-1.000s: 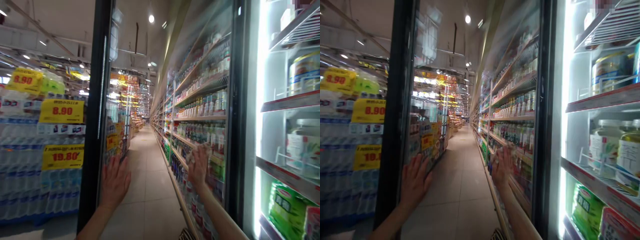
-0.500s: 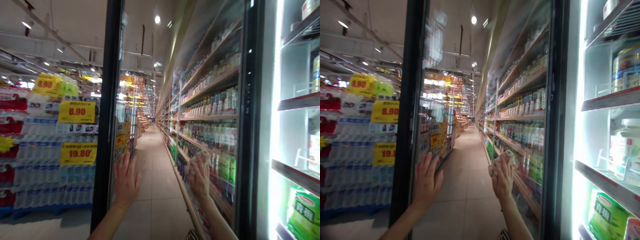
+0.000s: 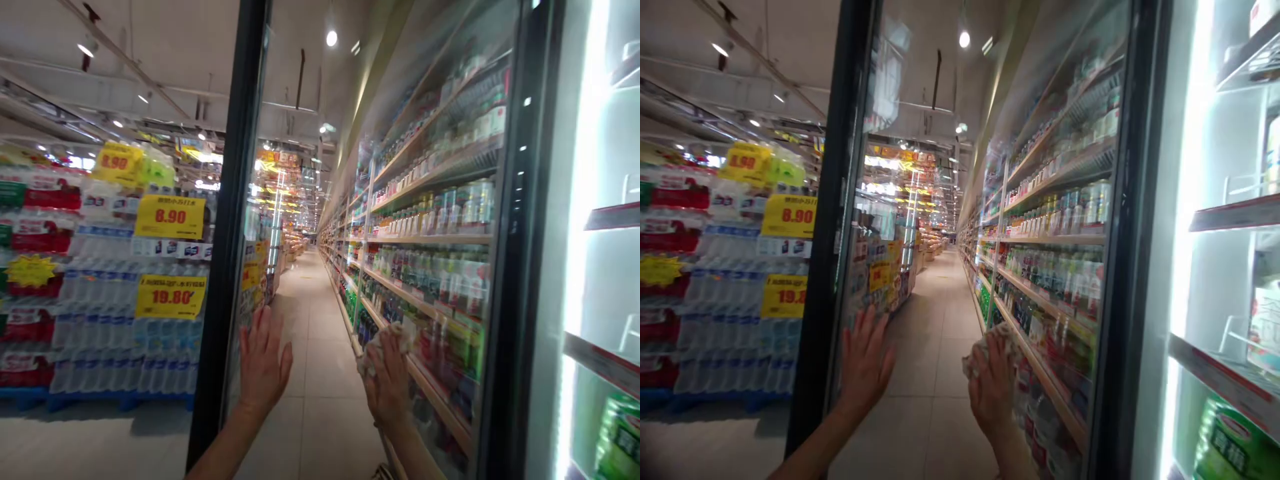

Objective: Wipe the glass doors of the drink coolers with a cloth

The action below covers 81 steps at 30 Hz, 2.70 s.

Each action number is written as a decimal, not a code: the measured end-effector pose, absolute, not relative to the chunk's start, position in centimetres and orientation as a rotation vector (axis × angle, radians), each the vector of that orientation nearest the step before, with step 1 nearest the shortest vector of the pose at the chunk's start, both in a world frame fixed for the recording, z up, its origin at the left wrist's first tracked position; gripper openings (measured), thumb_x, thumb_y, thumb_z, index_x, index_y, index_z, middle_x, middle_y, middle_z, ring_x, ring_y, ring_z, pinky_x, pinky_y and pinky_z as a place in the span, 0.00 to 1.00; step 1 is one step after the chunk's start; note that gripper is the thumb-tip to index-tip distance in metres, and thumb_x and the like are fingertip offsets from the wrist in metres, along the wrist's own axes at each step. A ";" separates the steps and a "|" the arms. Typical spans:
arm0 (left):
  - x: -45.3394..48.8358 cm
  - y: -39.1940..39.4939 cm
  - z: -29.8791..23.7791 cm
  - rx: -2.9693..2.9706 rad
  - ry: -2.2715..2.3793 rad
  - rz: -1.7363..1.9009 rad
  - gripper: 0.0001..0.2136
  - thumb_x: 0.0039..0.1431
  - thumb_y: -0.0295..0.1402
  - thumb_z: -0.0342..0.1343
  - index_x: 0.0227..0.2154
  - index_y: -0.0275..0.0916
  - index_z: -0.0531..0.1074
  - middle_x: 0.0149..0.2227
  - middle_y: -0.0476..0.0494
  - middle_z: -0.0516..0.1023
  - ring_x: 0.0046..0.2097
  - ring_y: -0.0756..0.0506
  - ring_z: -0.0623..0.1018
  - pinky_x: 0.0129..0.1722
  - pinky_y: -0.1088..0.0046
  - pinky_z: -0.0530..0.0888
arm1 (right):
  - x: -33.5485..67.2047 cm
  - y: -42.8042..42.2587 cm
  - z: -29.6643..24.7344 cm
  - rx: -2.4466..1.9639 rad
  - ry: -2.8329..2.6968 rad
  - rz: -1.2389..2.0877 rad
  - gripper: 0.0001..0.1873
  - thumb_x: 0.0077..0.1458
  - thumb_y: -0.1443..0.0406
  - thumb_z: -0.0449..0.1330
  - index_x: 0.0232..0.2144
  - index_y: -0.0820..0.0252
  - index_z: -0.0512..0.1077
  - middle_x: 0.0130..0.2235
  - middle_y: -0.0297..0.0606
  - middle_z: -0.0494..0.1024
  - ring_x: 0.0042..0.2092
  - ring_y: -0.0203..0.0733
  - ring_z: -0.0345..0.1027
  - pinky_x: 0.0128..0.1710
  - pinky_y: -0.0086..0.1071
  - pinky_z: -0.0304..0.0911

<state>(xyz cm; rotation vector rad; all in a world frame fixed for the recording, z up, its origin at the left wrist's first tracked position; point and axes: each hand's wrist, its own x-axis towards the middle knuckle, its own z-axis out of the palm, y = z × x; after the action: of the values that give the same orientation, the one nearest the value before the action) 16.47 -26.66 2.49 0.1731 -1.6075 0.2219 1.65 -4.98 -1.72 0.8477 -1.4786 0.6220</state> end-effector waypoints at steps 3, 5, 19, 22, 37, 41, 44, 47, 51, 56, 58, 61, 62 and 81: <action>16.8 -26.4 0.8 0.151 -1.658 0.237 0.31 0.57 0.28 0.48 0.63 0.40 0.44 0.65 0.38 0.47 0.65 0.40 0.46 0.62 0.54 0.48 | 1.4 -4.6 -0.5 0.750 -1.436 0.682 0.24 0.55 0.67 0.48 0.55 0.56 0.59 0.61 0.48 0.57 0.63 0.56 0.45 0.55 0.59 0.50; 17.0 -26.3 -0.2 0.137 -1.679 0.257 0.32 0.57 0.27 0.48 0.63 0.40 0.43 0.65 0.38 0.45 0.66 0.41 0.45 0.62 0.55 0.47 | 1.3 -4.5 0.3 0.593 -1.376 0.812 0.25 0.55 0.67 0.47 0.56 0.59 0.58 0.62 0.50 0.55 0.63 0.56 0.44 0.55 0.59 0.50; 17.3 -27.1 -1.1 0.116 -1.716 0.328 0.32 0.56 0.28 0.49 0.63 0.38 0.45 0.65 0.38 0.46 0.65 0.40 0.46 0.63 0.58 0.46 | 2.3 -5.5 0.9 0.521 -1.352 0.873 0.24 0.54 0.69 0.48 0.54 0.60 0.61 0.62 0.49 0.54 0.64 0.55 0.44 0.56 0.57 0.49; 17.3 -27.0 -1.1 0.122 -1.700 0.336 0.31 0.56 0.28 0.48 0.62 0.37 0.45 0.65 0.37 0.45 0.66 0.40 0.46 0.63 0.58 0.45 | 4.2 -7.7 -0.2 0.684 -1.404 0.793 0.24 0.54 0.70 0.47 0.55 0.61 0.61 0.62 0.49 0.53 0.64 0.54 0.43 0.57 0.54 0.50; 17.4 -26.7 -1.3 0.128 -1.698 0.339 0.31 0.57 0.28 0.48 0.63 0.38 0.44 0.65 0.39 0.44 0.66 0.41 0.46 0.63 0.58 0.46 | 7.2 -11.0 -2.1 0.979 -1.427 0.625 0.23 0.52 0.72 0.48 0.51 0.60 0.65 0.61 0.46 0.59 0.64 0.51 0.44 0.58 0.50 0.49; 17.5 -26.9 -1.3 0.123 -1.710 0.333 0.31 0.57 0.28 0.48 0.62 0.38 0.45 0.65 0.39 0.45 0.65 0.41 0.47 0.63 0.58 0.47 | 6.2 -10.1 -2.2 0.949 -1.419 0.632 0.22 0.53 0.71 0.49 0.51 0.59 0.65 0.60 0.44 0.61 0.64 0.50 0.45 0.59 0.51 0.48; 17.4 -27.0 -1.3 0.125 -1.712 0.328 0.31 0.57 0.28 0.48 0.63 0.39 0.44 0.65 0.39 0.46 0.65 0.40 0.47 0.62 0.57 0.48 | 4.9 -8.8 -1.3 0.677 -1.402 0.820 0.22 0.55 0.69 0.49 0.53 0.62 0.62 0.62 0.49 0.55 0.64 0.53 0.42 0.58 0.55 0.47; 17.4 -26.9 -1.4 0.134 -1.705 0.334 0.31 0.56 0.28 0.48 0.63 0.38 0.44 0.65 0.39 0.46 0.65 0.40 0.47 0.62 0.56 0.48 | 6.0 -9.7 -1.8 0.712 -1.420 0.800 0.23 0.54 0.71 0.48 0.53 0.64 0.62 0.62 0.51 0.55 0.64 0.54 0.42 0.58 0.54 0.48; 17.4 -27.0 -1.5 0.131 -1.703 0.351 0.31 0.56 0.28 0.48 0.62 0.38 0.45 0.65 0.38 0.46 0.65 0.40 0.47 0.62 0.57 0.48 | 7.3 -11.0 -3.3 1.073 -1.411 0.516 0.24 0.52 0.73 0.47 0.51 0.58 0.65 0.59 0.42 0.62 0.64 0.47 0.45 0.59 0.48 0.47; 17.7 -27.1 -1.5 0.123 -1.718 0.356 0.31 0.56 0.28 0.48 0.62 0.38 0.46 0.64 0.38 0.48 0.65 0.40 0.47 0.62 0.58 0.48 | 5.8 -9.9 -2.0 0.700 -1.412 0.776 0.22 0.55 0.70 0.48 0.53 0.64 0.62 0.62 0.51 0.54 0.65 0.54 0.41 0.58 0.55 0.47; 17.7 -27.0 -1.5 0.124 -1.714 0.350 0.31 0.56 0.28 0.48 0.62 0.38 0.46 0.64 0.38 0.48 0.65 0.40 0.48 0.62 0.58 0.48 | 6.4 -10.6 -1.9 0.695 -1.419 0.793 0.22 0.55 0.70 0.48 0.53 0.65 0.62 0.62 0.52 0.55 0.64 0.55 0.42 0.57 0.55 0.49; 17.7 -27.0 -1.4 0.116 -1.709 0.353 0.31 0.56 0.28 0.48 0.62 0.38 0.47 0.65 0.38 0.47 0.65 0.41 0.47 0.63 0.59 0.48 | 8.0 -12.3 -2.7 0.974 -1.409 0.626 0.22 0.52 0.72 0.48 0.50 0.60 0.66 0.59 0.45 0.62 0.63 0.49 0.47 0.59 0.50 0.48; 17.7 -27.0 -1.4 0.114 -1.708 0.356 0.31 0.56 0.28 0.48 0.62 0.38 0.47 0.65 0.38 0.47 0.65 0.41 0.47 0.63 0.59 0.47 | 8.3 -12.6 -2.9 1.051 -1.393 0.578 0.23 0.51 0.73 0.48 0.49 0.58 0.67 0.58 0.43 0.64 0.62 0.47 0.49 0.60 0.48 0.47; 17.6 -27.1 -1.6 0.122 -1.724 0.338 0.31 0.56 0.27 0.49 0.62 0.38 0.46 0.64 0.38 0.48 0.65 0.40 0.47 0.62 0.57 0.48 | 7.6 -12.4 2.0 0.892 -1.345 0.668 0.19 0.55 0.70 0.49 0.49 0.63 0.66 0.57 0.49 0.65 0.64 0.47 0.44 0.60 0.48 0.44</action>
<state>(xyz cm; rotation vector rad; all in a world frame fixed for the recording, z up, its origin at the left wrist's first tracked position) 17.62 -27.07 -1.63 0.1220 -1.7244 0.3378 7.56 -12.41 1.97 0.8919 -1.3455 0.6676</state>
